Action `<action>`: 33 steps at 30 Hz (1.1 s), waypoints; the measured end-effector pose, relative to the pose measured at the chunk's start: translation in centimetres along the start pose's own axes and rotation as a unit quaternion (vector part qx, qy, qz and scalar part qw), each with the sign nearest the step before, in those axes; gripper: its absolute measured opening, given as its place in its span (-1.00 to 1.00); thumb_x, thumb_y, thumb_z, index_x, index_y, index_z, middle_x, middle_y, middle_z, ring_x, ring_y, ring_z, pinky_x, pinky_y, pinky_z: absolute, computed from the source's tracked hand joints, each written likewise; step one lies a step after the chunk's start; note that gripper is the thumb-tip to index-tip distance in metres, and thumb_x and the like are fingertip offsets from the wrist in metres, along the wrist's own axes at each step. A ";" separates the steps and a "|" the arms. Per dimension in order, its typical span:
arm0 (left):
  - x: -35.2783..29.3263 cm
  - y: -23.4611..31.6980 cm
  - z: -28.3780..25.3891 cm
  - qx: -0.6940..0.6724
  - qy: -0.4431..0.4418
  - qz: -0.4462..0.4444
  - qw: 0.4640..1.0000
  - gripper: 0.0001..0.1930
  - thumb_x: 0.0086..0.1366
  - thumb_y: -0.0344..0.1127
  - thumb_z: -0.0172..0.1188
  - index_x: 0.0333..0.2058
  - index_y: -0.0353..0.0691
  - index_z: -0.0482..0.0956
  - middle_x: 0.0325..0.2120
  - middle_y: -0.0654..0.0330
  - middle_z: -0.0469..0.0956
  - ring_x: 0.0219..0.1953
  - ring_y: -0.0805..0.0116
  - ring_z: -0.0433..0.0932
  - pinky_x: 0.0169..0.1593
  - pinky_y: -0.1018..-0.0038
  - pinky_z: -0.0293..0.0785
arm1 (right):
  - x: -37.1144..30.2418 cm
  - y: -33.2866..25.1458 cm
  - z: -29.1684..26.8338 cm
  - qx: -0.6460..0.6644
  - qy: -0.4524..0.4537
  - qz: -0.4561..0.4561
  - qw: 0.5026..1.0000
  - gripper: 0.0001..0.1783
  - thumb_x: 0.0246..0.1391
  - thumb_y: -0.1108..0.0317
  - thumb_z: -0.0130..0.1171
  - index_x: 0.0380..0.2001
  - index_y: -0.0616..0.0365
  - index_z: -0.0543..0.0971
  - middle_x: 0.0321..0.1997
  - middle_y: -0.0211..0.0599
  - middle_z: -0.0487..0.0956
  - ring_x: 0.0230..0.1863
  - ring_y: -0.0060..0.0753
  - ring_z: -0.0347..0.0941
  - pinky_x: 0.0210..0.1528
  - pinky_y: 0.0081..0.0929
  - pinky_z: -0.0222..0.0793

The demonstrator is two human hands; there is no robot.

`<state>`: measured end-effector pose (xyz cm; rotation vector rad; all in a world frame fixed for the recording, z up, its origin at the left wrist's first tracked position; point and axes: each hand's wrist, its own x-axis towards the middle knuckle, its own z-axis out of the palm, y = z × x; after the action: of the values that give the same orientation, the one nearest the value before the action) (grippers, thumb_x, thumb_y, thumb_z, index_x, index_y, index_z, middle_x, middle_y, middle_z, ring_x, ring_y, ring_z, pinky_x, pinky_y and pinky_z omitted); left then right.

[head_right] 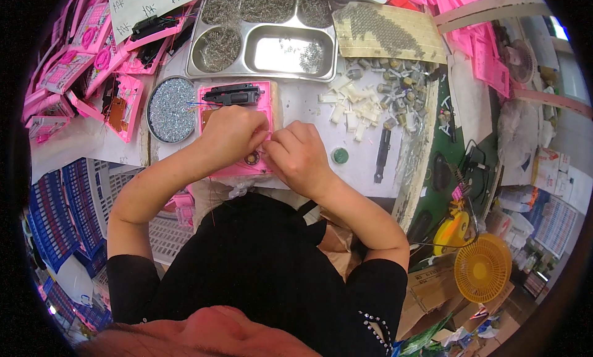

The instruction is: Assembling a pink plastic toy component by installing a circuit board, soldering wires, and fastening screws.

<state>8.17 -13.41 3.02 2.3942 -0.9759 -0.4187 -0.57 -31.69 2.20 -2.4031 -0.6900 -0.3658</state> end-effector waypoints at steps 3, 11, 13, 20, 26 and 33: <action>-1.2 -0.4 -1.3 -0.107 0.066 -0.012 0.992 -0.91 0.18 -0.35 0.33 -0.36 -0.21 0.72 -0.51 0.02 0.63 -0.42 0.01 0.65 -0.31 0.18 0.57 | 0.3 0.0 -0.3 0.012 -0.003 0.011 1.000 -0.75 -0.15 0.39 0.41 -0.33 0.12 0.63 -0.30 -0.36 0.53 -0.23 -0.19 0.40 -0.19 -0.23 0.29; -4.6 -4.4 0.7 -0.091 0.242 0.079 0.963 -0.88 0.20 -0.51 0.32 -0.29 -0.27 0.57 -0.39 0.04 0.59 -0.35 0.01 0.60 -0.27 0.27 0.51 | 1.6 1.6 -0.4 0.039 -0.018 0.000 0.999 -0.70 -0.19 0.43 0.48 -0.30 0.11 0.66 -0.27 -0.36 0.58 -0.26 -0.21 0.45 -0.19 -0.27 0.38; -4.5 -4.4 1.0 -0.085 0.249 0.080 0.961 -0.86 0.20 -0.51 0.33 -0.28 -0.26 0.55 -0.38 0.03 0.59 -0.34 -0.01 0.60 -0.26 0.25 0.51 | 1.8 2.0 -0.1 0.060 -0.019 -0.010 0.998 -0.70 -0.18 0.44 0.49 -0.30 0.12 0.66 -0.27 -0.35 0.58 -0.26 -0.20 0.46 -0.18 -0.27 0.41; -4.7 -4.6 1.0 -0.097 0.240 0.081 0.963 -0.85 0.19 -0.52 0.33 -0.28 -0.26 0.55 -0.39 0.03 0.59 -0.32 -0.03 0.60 -0.25 0.22 0.52 | 2.4 1.3 0.5 0.052 -0.080 0.022 0.995 -0.72 -0.17 0.44 0.48 -0.31 0.12 0.66 -0.24 -0.34 0.58 -0.21 -0.18 0.46 -0.14 -0.26 0.45; -4.7 -4.9 0.6 -0.105 0.222 0.096 0.965 -0.84 0.18 -0.53 0.33 -0.27 -0.28 0.55 -0.33 0.02 0.59 -0.28 -0.03 0.60 -0.23 0.23 0.53 | 1.2 0.7 0.0 0.043 -0.025 0.040 0.998 -0.66 -0.16 0.43 0.49 -0.21 0.11 0.71 -0.10 -0.35 0.61 -0.16 -0.17 0.44 -0.12 -0.28 0.45; -5.1 -1.9 0.0 -0.034 0.210 0.201 0.956 -0.68 0.12 -0.37 0.39 -0.12 -0.17 0.61 -0.13 0.15 0.58 -0.05 0.04 0.56 -0.06 0.17 0.52 | -1.3 5.4 -4.7 -0.041 0.046 0.165 0.984 -0.71 -0.08 0.43 0.39 -0.20 0.05 0.72 -0.20 -0.30 0.65 -0.19 -0.14 0.46 -0.10 -0.23 0.40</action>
<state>5.67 -8.60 2.44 2.0297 -1.1786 0.1972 0.91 -38.75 2.76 -2.5050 -0.2319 -0.3670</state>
